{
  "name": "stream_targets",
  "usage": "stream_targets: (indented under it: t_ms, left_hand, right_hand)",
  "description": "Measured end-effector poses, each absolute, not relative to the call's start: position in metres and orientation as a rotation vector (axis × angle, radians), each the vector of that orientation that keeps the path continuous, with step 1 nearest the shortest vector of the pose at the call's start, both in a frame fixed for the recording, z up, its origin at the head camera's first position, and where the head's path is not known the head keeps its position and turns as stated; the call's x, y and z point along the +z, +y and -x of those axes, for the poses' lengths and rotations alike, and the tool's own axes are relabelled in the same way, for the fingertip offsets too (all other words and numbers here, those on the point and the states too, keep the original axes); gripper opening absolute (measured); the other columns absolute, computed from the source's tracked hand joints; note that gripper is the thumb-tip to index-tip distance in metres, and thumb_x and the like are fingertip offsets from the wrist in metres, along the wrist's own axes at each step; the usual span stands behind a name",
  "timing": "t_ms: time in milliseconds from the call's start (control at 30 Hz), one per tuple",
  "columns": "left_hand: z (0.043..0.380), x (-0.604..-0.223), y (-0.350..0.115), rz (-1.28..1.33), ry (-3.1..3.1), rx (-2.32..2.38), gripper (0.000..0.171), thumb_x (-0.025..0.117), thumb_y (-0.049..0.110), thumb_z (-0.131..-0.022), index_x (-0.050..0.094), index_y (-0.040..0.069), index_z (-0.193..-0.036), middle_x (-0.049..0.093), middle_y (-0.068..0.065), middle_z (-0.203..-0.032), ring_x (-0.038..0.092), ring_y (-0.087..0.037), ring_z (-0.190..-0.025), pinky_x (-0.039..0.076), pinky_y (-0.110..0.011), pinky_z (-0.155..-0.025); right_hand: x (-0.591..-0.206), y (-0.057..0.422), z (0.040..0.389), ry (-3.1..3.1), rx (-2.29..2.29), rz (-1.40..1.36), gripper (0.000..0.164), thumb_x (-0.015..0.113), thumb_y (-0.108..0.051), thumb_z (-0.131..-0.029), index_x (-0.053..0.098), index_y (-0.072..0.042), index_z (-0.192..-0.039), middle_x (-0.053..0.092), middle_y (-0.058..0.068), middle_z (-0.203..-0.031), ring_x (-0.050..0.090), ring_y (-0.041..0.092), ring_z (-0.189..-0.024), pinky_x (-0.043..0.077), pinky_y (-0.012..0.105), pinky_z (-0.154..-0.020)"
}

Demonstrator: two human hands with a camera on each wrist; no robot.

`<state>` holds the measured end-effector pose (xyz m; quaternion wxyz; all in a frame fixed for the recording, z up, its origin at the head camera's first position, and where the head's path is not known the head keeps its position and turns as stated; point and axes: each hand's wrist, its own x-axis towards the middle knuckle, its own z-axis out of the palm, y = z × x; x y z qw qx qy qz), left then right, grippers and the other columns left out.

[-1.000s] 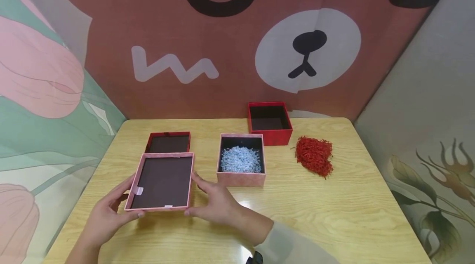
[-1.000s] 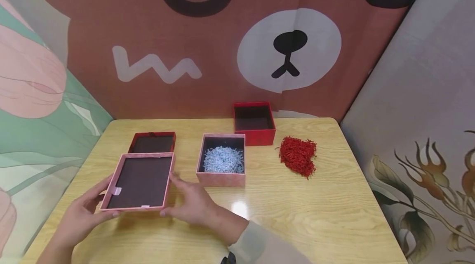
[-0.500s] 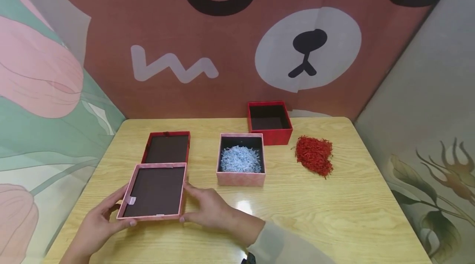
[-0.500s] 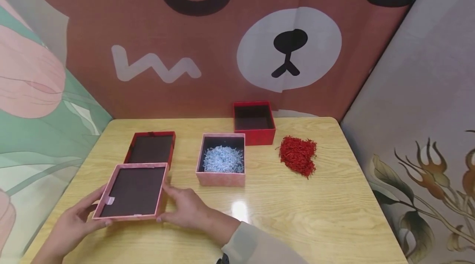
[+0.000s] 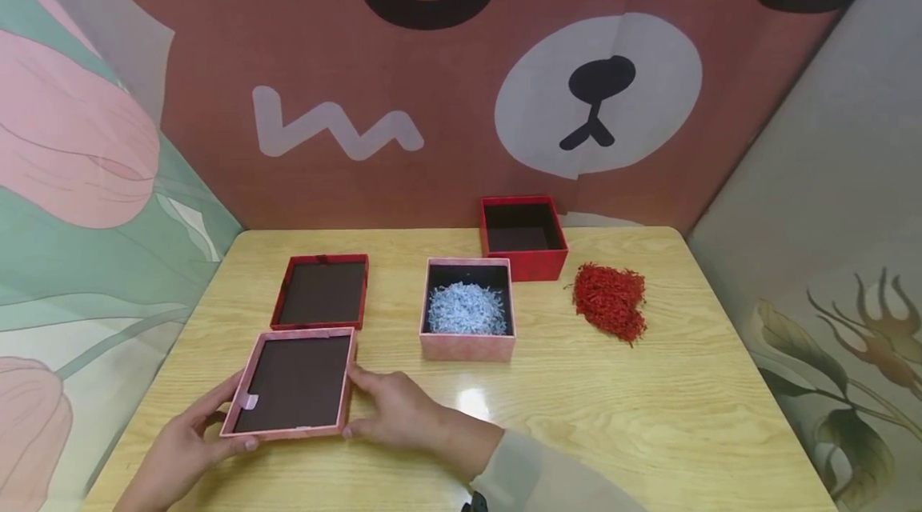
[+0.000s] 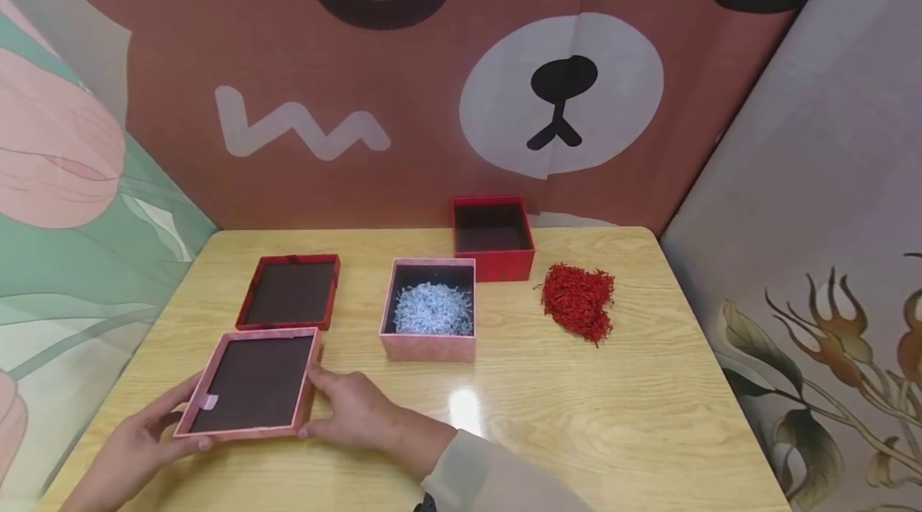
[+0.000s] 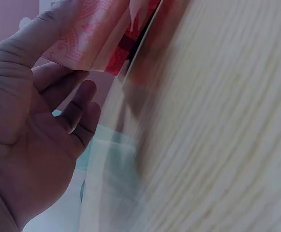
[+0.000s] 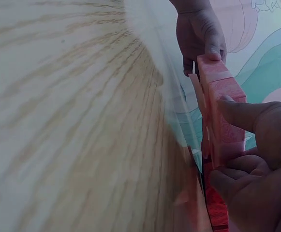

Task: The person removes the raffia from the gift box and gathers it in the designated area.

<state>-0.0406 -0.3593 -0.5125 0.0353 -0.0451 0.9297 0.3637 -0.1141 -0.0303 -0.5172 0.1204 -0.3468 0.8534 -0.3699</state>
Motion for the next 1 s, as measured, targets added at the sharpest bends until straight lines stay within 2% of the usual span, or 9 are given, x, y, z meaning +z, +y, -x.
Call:
stream_targets:
  t_ms: [200, 333, 467, 600, 767, 1000]
  left_hand:
    - [0.043, -0.517, -0.364, 0.158, 2.786, 1.098, 0.103, 0.092, 0.048, -0.074, 0.042, 0.027, -0.160, 0.066, -0.006, -0.130, 0.059, -0.005, -0.105, 0.050, -0.018, -0.083]
    - [0.045, -0.520, -0.366, 0.171, 2.749, 1.079, 0.105, 0.092, 0.049, -0.074, 0.040, 0.022, -0.161, 0.065, -0.011, -0.133, 0.059, -0.008, -0.110, 0.050, -0.016, -0.086]
    - [0.047, -0.522, -0.367, 0.171, 2.733, 1.060, 0.109, 0.093, 0.049, -0.073, 0.039, 0.017, -0.162, 0.064, -0.015, -0.135, 0.059, -0.021, -0.116, 0.050, -0.015, -0.085]
    - [0.048, -0.524, -0.367, 0.163, 2.743, 1.013, 0.111, 0.093, 0.052, -0.071, 0.039, 0.013, -0.161, 0.063, -0.015, -0.137, 0.057, -0.028, -0.120, 0.047, -0.013, -0.084]
    - [0.048, -0.525, -0.368, 0.114, 2.772, 0.979, 0.111, 0.093, 0.052, -0.072, 0.040, 0.009, -0.160, 0.061, -0.016, -0.141, 0.057, -0.028, -0.121, 0.044, -0.010, -0.085]
    - [0.046, -0.524, -0.370, 0.033, 2.821, 0.946, 0.108, 0.093, 0.051, -0.071, 0.043, 0.010, -0.158, 0.061, -0.015, -0.142, 0.059, -0.009, -0.115, 0.043, -0.009, -0.086]
  right_hand:
    - [-0.520, -0.032, 0.118, 2.490, -0.962, 1.038, 0.091, 0.085, -0.040, -0.086, 0.040, -0.014, -0.160, 0.048, -0.003, -0.157, 0.049, 0.007, -0.138, 0.040, 0.019, -0.112]
    - [-0.520, -0.032, 0.120, 2.484, -0.878, 1.046, 0.089, 0.083, -0.042, -0.087, 0.041, -0.012, -0.160, 0.047, -0.003, -0.159, 0.046, 0.009, -0.142, 0.037, 0.020, -0.115]
    - [-0.520, -0.034, 0.122, 2.486, -0.818, 1.054, 0.089, 0.082, -0.044, -0.088, 0.041, -0.012, -0.160, 0.046, -0.002, -0.160, 0.044, 0.011, -0.143, 0.036, 0.022, -0.117]
    - [-0.519, -0.035, 0.122, 2.486, -0.783, 1.058, 0.087, 0.080, -0.045, -0.089, 0.041, -0.011, -0.160, 0.045, -0.002, -0.160, 0.043, 0.010, -0.144, 0.036, 0.022, -0.117]
    - [-0.518, -0.035, 0.124, 2.483, -0.772, 1.061, 0.084, 0.077, -0.044, -0.091, 0.041, -0.011, -0.160, 0.044, -0.002, -0.160, 0.042, 0.009, -0.145, 0.035, 0.021, -0.117]
    - [-0.519, -0.030, 0.127, 2.452, -0.823, 1.103, 0.084, 0.075, -0.044, -0.092, 0.038, -0.013, -0.162, 0.044, -0.002, -0.160, 0.043, 0.009, -0.143, 0.033, 0.018, -0.116]
